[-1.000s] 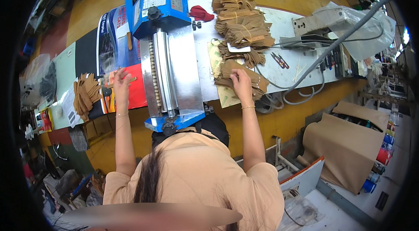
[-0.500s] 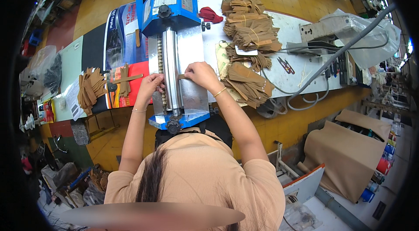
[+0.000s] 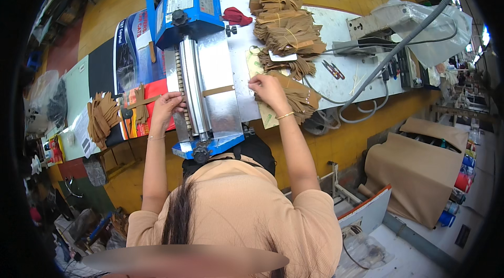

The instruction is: The person repeatedly picks up small brown material pieces, places them into a blue press machine, and removes the pressed pieces. The person stacks the finished pieces on the table to the left.

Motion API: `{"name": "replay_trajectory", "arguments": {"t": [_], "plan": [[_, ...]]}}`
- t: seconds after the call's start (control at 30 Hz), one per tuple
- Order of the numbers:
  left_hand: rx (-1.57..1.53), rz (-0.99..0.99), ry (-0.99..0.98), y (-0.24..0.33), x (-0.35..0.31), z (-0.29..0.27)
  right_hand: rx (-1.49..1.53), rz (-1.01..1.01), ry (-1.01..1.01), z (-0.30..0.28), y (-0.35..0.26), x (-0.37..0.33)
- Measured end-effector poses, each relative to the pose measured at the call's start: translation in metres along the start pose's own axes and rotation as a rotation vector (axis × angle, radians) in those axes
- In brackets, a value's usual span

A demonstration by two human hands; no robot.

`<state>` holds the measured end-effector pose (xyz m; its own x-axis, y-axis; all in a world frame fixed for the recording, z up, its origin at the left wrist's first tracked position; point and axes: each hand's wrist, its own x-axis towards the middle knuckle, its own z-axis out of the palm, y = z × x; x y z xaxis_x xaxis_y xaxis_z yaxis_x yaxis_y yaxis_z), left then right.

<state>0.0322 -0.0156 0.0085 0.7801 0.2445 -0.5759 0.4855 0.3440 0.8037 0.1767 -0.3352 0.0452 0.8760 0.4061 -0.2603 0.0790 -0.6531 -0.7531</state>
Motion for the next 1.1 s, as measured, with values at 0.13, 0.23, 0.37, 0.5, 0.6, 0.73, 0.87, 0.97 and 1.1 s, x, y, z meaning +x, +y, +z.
{"name": "replay_trajectory", "arguments": {"t": [0.13, 0.23, 0.37, 0.5, 0.6, 0.73, 0.87, 0.97, 1.1], "plan": [[-0.007, 0.027, 0.038, -0.003, 0.002, -0.021, -0.246, 0.088, 0.11, -0.017, 0.042, -0.02], [-0.058, 0.032, 0.062, -0.004, -0.001, -0.036, -0.361, 0.105, 0.124, -0.008, 0.063, -0.038], [-0.083, 0.047, 0.104, 0.0, -0.008, -0.052, -0.607, -0.052, 0.263, 0.016, 0.082, -0.053], [-0.099, 0.078, 0.166, 0.008, -0.02, -0.067, -0.529, -0.054, 0.313, 0.026, 0.095, -0.052], [-0.068, 0.09, 0.197, 0.013, -0.028, -0.08, -0.12, 0.037, 0.203, 0.025, 0.094, -0.05], [-0.032, 0.099, 0.22, 0.017, -0.031, -0.098, 0.384, 0.114, 0.021, 0.027, 0.07, -0.036], [-0.034, 0.071, 0.209, 0.018, -0.029, -0.122, 0.479, 0.092, -0.181, 0.023, 0.024, -0.026], [0.02, 0.068, 0.185, 0.02, -0.026, -0.148, 0.211, -0.059, -0.219, 0.027, -0.011, -0.017], [0.051, 0.092, 0.231, 0.016, -0.015, -0.187, -0.021, -0.112, -0.225, 0.037, -0.04, -0.006]]}}
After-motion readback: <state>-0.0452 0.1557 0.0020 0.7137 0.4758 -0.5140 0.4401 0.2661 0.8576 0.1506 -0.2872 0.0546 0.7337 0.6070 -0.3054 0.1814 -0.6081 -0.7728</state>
